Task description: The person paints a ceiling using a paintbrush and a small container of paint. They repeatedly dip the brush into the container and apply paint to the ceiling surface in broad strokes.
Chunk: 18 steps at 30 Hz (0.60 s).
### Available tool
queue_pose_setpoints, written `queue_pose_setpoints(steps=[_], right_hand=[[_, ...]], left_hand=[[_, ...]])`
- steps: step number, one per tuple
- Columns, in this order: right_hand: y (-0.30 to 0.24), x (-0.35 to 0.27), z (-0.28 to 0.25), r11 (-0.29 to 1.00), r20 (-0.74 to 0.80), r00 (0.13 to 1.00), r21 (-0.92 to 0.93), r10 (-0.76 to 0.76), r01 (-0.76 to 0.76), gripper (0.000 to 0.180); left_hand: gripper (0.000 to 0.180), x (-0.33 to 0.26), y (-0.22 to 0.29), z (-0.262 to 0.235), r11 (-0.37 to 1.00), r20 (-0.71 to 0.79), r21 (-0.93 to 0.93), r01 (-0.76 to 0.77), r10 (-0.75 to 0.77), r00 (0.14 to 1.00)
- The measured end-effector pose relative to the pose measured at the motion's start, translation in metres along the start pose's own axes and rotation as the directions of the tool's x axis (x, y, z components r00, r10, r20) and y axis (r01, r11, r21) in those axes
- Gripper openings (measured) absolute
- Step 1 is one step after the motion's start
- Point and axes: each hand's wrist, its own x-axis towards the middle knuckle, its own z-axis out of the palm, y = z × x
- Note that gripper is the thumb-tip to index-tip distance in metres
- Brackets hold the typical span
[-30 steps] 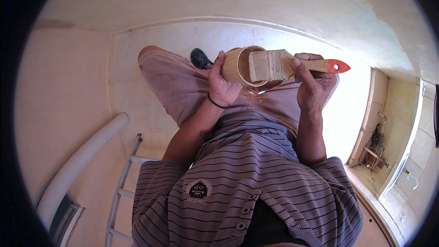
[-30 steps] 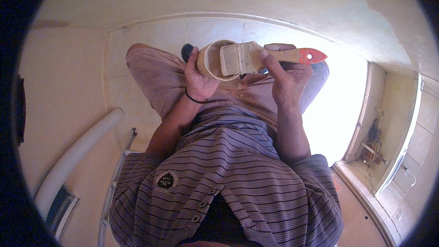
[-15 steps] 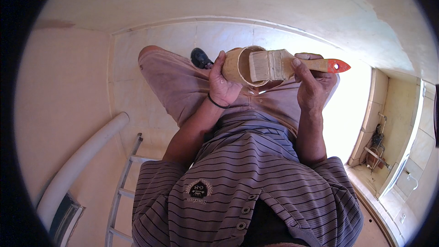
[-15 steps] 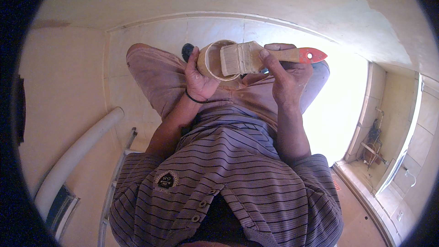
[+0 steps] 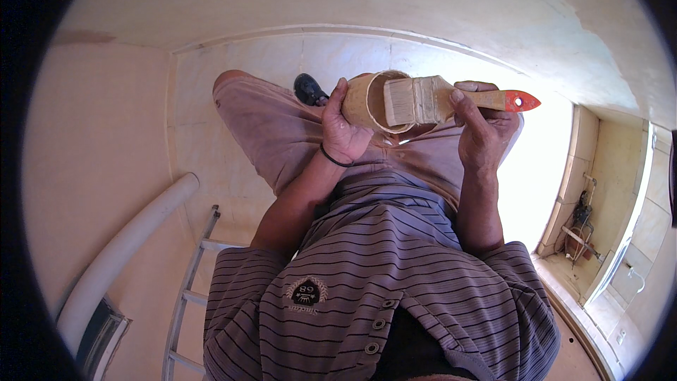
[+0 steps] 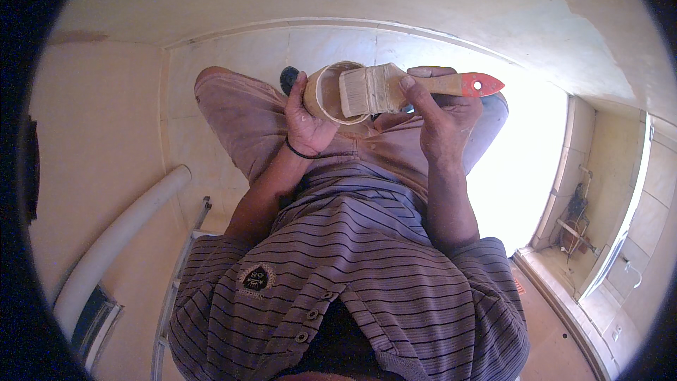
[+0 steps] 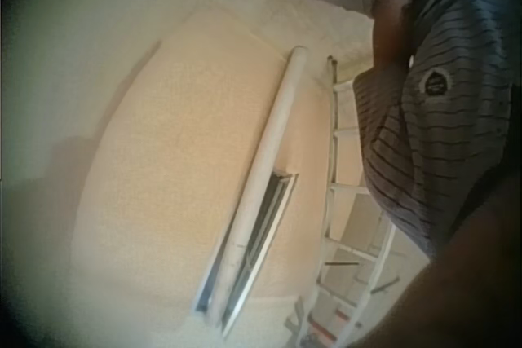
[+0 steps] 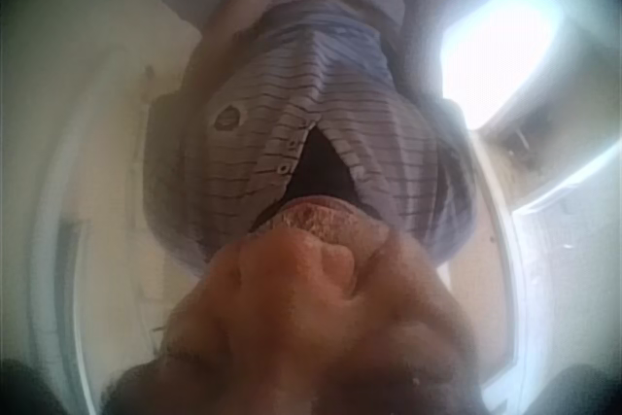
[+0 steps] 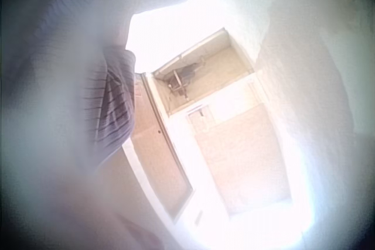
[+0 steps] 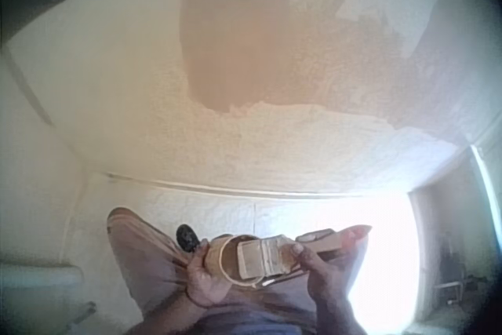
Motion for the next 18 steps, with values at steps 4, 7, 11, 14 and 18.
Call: queue_pose_setpoints(steps=[4, 7, 11, 14, 18], right_hand=[[0.0003, 0.0001, -0.0001, 1.000, 0.005, 1.000, 0.014, 0.002, -0.002, 0.018], [-0.0011, -0.0002, 0.0013, 1.000, -0.004, 1.000, 0.013, 0.001, -0.001, 0.019], [0.0019, 0.0008, -0.0008, 1.000, -0.008, 1.000, -0.007, 0.014, -0.014, 0.020], [0.0022, 0.0005, -0.0008, 1.000, -0.008, 1.000, -0.006, 0.007, -0.007, 0.021], [0.0044, 0.0013, -0.0019, 1.000, -0.007, 1.000, 0.002, 0.010, -0.010, 0.020]], left_hand=[[0.052, -0.0008, 0.0002, 0.0010, 1.000, -0.003, 0.000, 0.004, -0.004, 1.000], [0.052, -0.0009, 0.0001, 0.0017, 1.000, 0.000, 0.002, 0.008, -0.008, 1.000], [0.052, -0.0009, 0.0005, 0.0018, 1.000, -0.004, -0.007, 0.009, -0.009, 1.000], [0.052, -0.0004, 0.0002, 0.0006, 1.000, -0.015, -0.010, 0.007, -0.007, 1.000], [0.052, -0.0006, 0.0004, 0.0008, 1.000, -0.011, -0.009, 0.011, -0.011, 1.000]])
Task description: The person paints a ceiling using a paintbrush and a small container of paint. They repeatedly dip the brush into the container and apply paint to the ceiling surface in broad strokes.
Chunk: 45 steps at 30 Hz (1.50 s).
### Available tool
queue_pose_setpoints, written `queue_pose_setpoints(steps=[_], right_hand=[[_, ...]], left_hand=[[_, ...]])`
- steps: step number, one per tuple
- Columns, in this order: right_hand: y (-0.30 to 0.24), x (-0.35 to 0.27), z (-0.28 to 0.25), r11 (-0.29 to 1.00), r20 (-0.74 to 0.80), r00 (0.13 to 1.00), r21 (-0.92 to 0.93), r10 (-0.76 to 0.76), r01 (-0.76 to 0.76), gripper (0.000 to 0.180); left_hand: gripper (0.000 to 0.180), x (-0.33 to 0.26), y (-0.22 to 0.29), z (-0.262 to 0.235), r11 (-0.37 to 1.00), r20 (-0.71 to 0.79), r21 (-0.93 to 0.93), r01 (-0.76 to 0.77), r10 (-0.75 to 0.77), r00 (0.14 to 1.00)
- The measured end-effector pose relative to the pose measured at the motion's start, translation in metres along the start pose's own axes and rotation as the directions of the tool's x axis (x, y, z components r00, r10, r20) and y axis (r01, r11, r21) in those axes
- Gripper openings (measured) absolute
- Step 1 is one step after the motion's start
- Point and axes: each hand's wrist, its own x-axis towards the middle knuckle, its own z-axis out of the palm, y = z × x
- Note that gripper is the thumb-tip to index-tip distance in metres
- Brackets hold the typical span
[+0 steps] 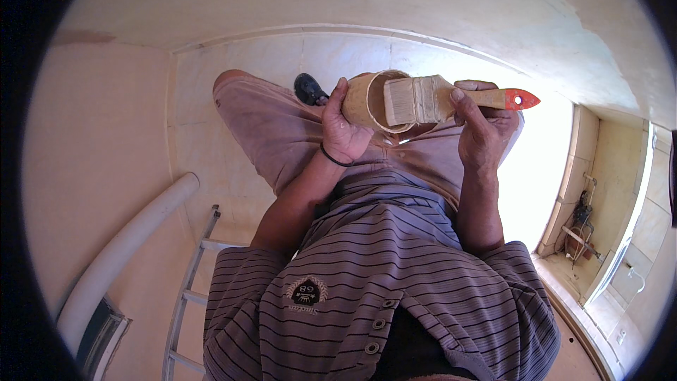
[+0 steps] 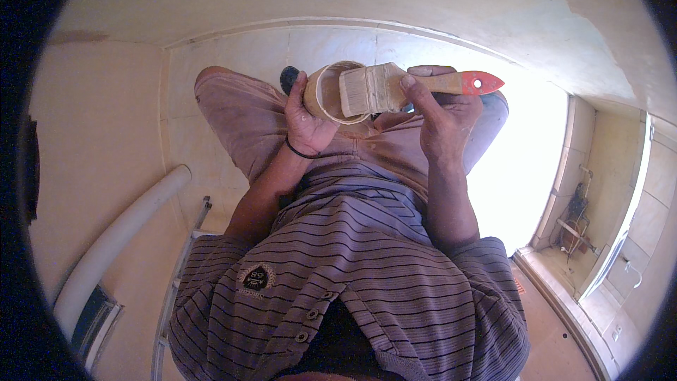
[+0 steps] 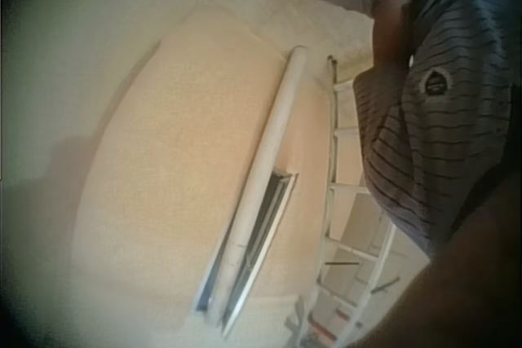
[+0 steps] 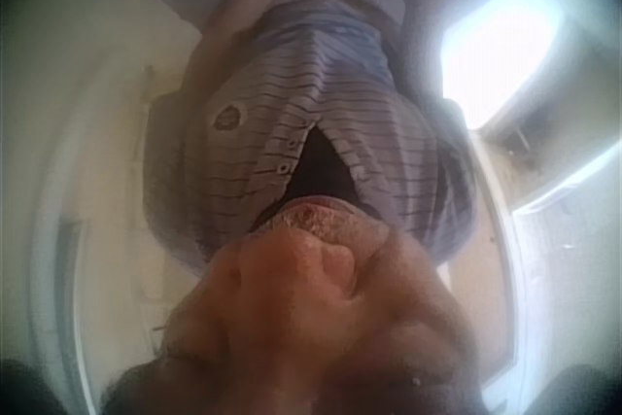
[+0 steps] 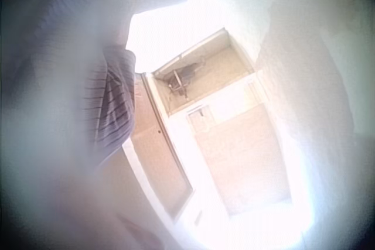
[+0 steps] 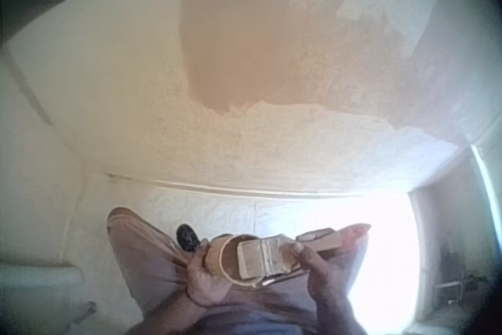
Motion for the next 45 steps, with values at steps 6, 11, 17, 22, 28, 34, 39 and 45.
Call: queue_pose_setpoints(steps=[6, 11, 17, 22, 28, 34, 39, 45], right_hand=[[-0.001, 0.000, 0.001, 1.000, 0.008, 1.000, 0.016, 0.013, -0.014, 0.020], [-0.001, 0.001, 0.001, 1.000, 0.011, 1.000, 0.006, 0.016, -0.016, 0.020], [-0.002, 0.002, 0.003, 0.999, 0.018, 0.999, 0.014, 0.034, -0.034, 0.020], [0.000, 0.006, -0.001, 0.998, 0.043, 0.998, 0.016, 0.053, -0.054, 0.019], [0.011, 0.013, -0.004, 0.969, 0.089, 0.995, 0.242, 0.035, -0.056, 0.014], [0.020, 0.012, -0.005, 0.911, 0.103, 0.990, 0.391, 0.099, -0.132, 0.012], [0.018, 0.014, -0.005, 0.820, 0.162, 0.961, 0.501, 0.224, -0.275, 0.018], [0.020, 0.010, 0.003, 0.648, 0.162, 0.903, 0.646, 0.399, -0.402, 0.032]], left_hand=[[0.051, 0.001, 0.000, -0.003, 1.000, 0.006, 0.000, 0.004, -0.004, 1.000], [0.051, 0.000, 0.001, -0.002, 1.000, 0.003, -0.001, 0.010, -0.010, 1.000], [0.051, 0.000, 0.001, 0.000, 1.000, -0.011, 0.012, 0.014, -0.014, 1.000], [0.052, 0.001, 0.001, -0.003, 1.000, 0.000, 0.009, 0.019, -0.019, 1.000], [0.053, 0.001, 0.000, -0.001, 1.000, 0.010, -0.010, 0.011, -0.011, 1.000], [0.054, 0.000, 0.001, 0.000, 1.000, 0.058, -0.030, 0.006, -0.005, 0.998], [0.054, 0.000, 0.000, -0.001, 1.000, 0.044, -0.024, -0.004, 0.005, 0.999], [0.056, 0.001, -0.001, -0.007, 0.999, 0.086, -0.037, -0.013, 0.016, 0.996]])
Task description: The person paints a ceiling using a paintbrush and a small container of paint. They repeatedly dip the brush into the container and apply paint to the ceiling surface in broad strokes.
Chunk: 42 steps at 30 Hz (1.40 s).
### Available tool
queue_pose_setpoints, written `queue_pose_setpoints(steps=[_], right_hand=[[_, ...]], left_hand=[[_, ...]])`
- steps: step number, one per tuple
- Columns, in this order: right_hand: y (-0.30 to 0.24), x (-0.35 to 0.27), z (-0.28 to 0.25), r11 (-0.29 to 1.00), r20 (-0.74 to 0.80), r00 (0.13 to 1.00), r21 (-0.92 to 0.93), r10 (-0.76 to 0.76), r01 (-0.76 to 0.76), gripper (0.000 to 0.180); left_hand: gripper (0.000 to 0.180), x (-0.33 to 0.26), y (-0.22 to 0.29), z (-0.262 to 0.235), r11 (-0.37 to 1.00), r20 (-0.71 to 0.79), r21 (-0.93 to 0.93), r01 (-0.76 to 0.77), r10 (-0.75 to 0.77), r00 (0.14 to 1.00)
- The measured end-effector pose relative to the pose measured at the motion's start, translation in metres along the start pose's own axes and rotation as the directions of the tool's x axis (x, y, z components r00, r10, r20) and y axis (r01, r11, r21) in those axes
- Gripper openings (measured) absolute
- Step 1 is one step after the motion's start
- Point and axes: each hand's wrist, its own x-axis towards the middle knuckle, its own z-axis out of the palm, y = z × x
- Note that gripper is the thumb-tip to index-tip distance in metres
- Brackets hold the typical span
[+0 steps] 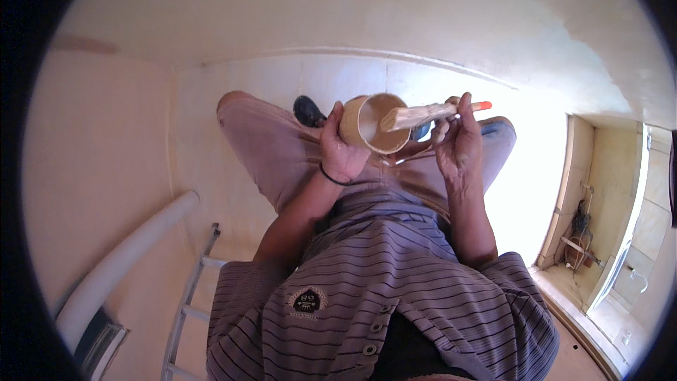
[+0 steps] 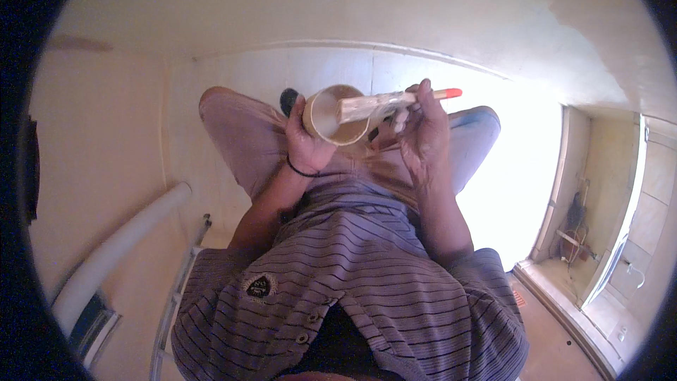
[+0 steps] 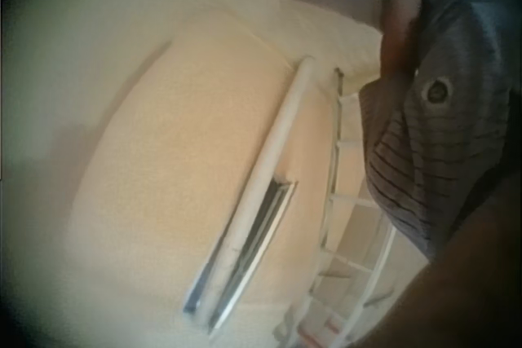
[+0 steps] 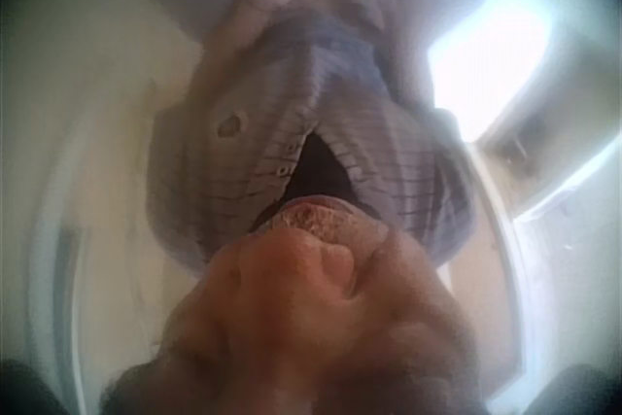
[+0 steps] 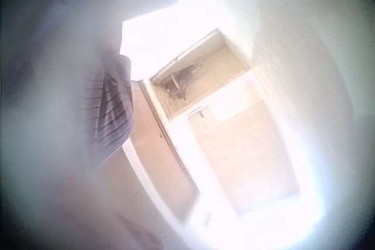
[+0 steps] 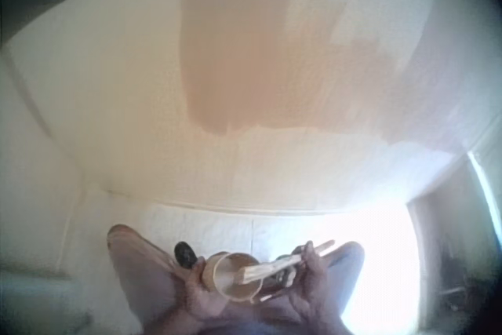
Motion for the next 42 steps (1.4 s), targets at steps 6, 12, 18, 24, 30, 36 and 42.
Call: queue_pose_setpoints(steps=[6, 12, 18, 24, 30, 36, 42], right_hand=[[0.005, -0.010, 0.003, 0.994, -0.194, 0.979, -0.087, 0.054, -0.072, 0.036], [0.018, 0.002, -0.024, 1.000, 0.035, 0.999, 0.007, -0.010, 0.009, 0.034], [0.008, 0.007, -0.007, 0.998, 0.029, 0.998, -0.027, 0.061, -0.060, 0.024], [-0.081, 0.061, 0.036, 0.917, 0.214, 0.894, 0.156, -0.394, 0.367, 0.007], [-0.235, 0.064, 0.176, 0.460, 0.265, 0.382, 0.368, -0.885, 0.808, 0.039], [-0.301, 0.077, 0.260, 0.206, 0.444, 0.135, 0.115, -0.886, 0.972, 0.022], [-0.320, 0.130, 0.256, 0.033, 0.480, 0.009, 0.042, -0.877, 0.999, 0.017]], left_hand=[[0.057, -0.011, 0.000, 0.008, 1.000, -0.006, 0.015, 0.007, -0.007, 1.000], [0.060, -0.005, -0.001, -0.003, 0.999, -0.010, 0.006, 0.043, -0.043, 0.999], [0.069, -0.011, 0.001, 0.016, 0.996, -0.017, 0.051, 0.068, -0.067, 0.998], [0.066, -0.013, 0.007, 0.004, 0.994, -0.009, 0.056, 0.098, -0.097, 0.995], [0.068, -0.013, 0.008, 0.008, 0.994, -0.007, 0.081, 0.078, -0.078, 0.997], [0.071, -0.010, 0.025, 0.004, 0.996, 0.154, 0.022, 0.081, -0.084, 0.984], [0.076, -0.016, 0.045, 0.001, 0.996, 0.325, -0.090, 0.030, 0.001, 0.946]])
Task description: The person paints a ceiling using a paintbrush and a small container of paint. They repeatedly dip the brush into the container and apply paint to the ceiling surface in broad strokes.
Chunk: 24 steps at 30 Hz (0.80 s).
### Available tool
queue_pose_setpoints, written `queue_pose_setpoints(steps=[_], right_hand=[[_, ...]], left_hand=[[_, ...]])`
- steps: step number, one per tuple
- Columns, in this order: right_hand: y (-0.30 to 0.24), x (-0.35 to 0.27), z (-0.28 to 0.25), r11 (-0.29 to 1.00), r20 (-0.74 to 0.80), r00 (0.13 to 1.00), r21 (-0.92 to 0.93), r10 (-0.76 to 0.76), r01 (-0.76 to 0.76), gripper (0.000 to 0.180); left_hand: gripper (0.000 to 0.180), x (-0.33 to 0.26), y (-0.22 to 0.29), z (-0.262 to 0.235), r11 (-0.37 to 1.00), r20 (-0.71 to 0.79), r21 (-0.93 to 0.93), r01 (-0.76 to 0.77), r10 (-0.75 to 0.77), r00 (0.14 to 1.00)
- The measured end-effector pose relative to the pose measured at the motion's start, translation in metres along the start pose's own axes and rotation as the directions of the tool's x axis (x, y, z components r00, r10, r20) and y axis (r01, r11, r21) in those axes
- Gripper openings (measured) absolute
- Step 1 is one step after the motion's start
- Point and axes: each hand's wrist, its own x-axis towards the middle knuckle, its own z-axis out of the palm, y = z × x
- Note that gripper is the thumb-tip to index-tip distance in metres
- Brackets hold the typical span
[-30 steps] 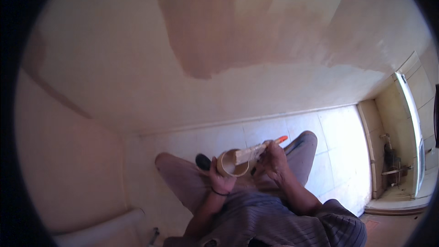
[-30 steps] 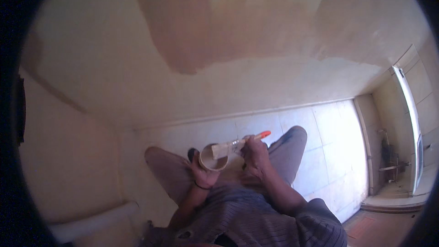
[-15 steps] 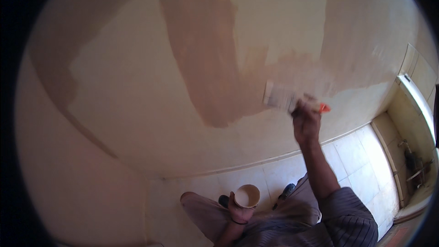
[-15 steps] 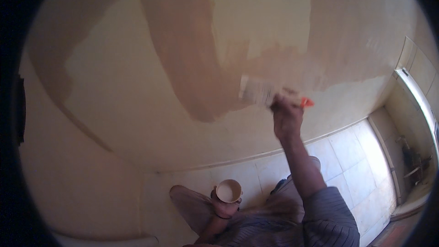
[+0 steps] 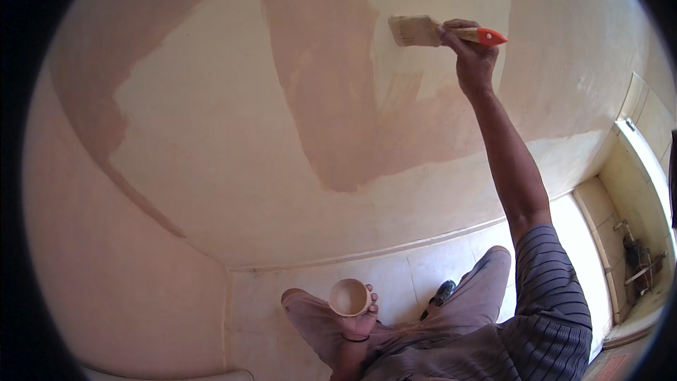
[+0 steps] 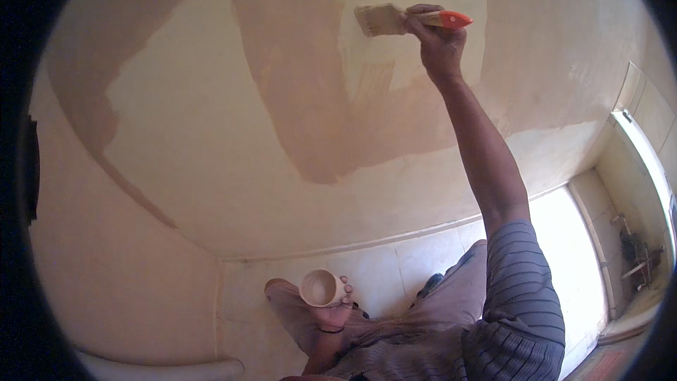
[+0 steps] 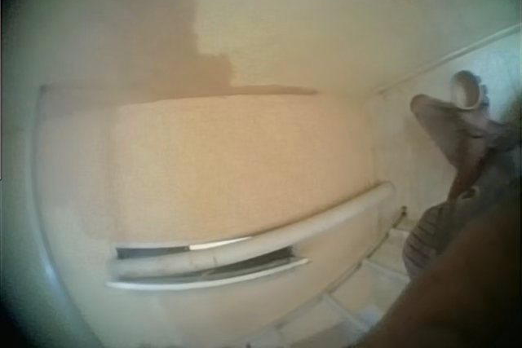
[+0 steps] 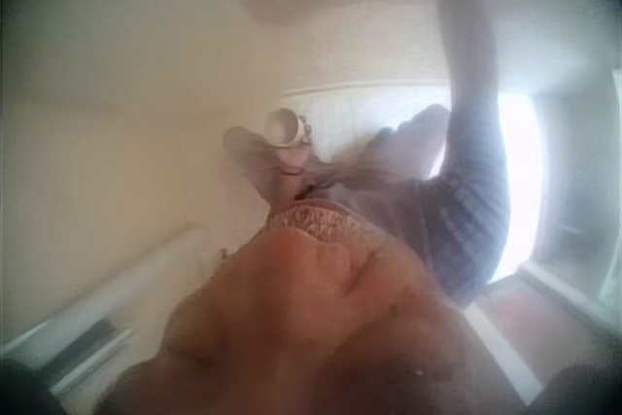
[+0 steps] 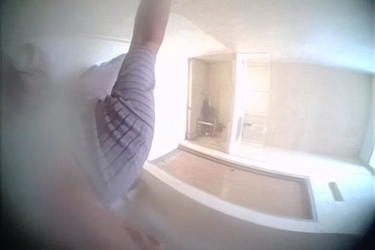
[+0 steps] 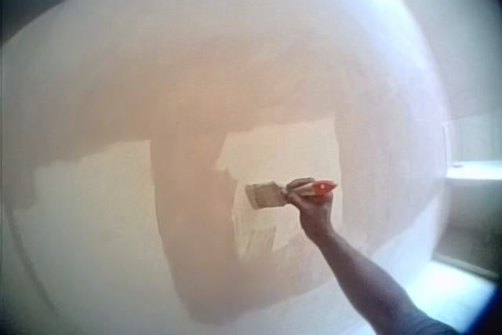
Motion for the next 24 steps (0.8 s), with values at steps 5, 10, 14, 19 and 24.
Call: queue_pose_setpoints(steps=[5, 10, 14, 19, 24], right_hand=[[-0.011, -0.018, -0.001, 0.740, 0.226, 0.883, -0.484, -0.411, 0.468, 0.013], [0.011, -0.088, 0.013, 0.294, 0.866, 0.378, -0.288, -0.326, 0.912, 0.032], [0.009, -0.084, 0.011, 0.558, 0.796, 0.527, -0.302, -0.298, 0.773, 0.023], [-0.022, -0.007, 0.019, 0.652, 0.529, 0.743, -0.399, -0.410, 0.645, 0.017], [-0.008, -0.030, 0.019, 0.133, 0.848, 0.366, -0.342, -0.382, 0.930, 0.030]], left_hand=[[0.076, -0.018, 0.040, 0.011, 0.985, 0.013, 0.135, -0.111, 0.110, 0.994], [0.076, -0.017, 0.080, 0.012, 0.984, 0.070, 0.129, -0.121, 0.112, 0.991], [0.076, -0.016, 0.100, 0.012, 0.980, 0.074, 0.171, -0.100, 0.089, 0.993], [0.076, -0.027, 0.114, -0.015, 0.965, -0.032, 0.225, -0.132, 0.143, 0.989], [0.072, -0.012, 0.108, -0.026, 0.970, -0.001, 0.211, -0.124, 0.127, 0.992]])
